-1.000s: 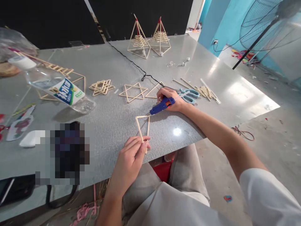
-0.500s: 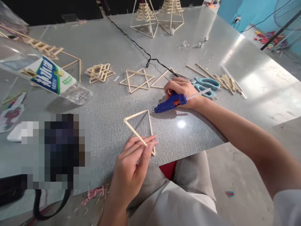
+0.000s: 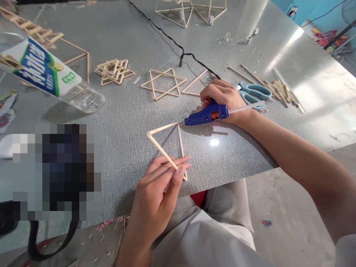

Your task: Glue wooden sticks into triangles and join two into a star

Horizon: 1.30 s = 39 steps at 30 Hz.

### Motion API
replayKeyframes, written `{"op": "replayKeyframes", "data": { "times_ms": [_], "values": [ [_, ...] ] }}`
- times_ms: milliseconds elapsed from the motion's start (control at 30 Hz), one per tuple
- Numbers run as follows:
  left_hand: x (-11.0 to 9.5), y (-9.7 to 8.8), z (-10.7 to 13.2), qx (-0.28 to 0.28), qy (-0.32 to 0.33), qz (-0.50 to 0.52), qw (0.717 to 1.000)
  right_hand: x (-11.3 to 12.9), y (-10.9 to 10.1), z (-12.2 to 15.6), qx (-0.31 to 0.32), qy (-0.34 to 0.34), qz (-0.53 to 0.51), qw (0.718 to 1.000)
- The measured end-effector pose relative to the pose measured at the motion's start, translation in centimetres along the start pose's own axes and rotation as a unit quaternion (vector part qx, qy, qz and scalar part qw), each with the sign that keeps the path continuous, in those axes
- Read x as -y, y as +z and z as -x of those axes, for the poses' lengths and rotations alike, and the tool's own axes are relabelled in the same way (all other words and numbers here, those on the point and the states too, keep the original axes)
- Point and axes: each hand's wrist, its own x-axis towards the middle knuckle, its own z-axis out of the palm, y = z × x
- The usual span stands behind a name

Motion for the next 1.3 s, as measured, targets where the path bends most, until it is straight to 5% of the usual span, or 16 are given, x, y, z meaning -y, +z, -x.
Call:
{"op": "replayKeyframes", "data": {
  "times_ms": [1300],
  "values": [
    [0.04,0.0,0.06,0.009,-0.022,0.014,1.0,-0.38,-0.19,0.25,0.023,0.063,-0.047,0.997]
  ]
}}
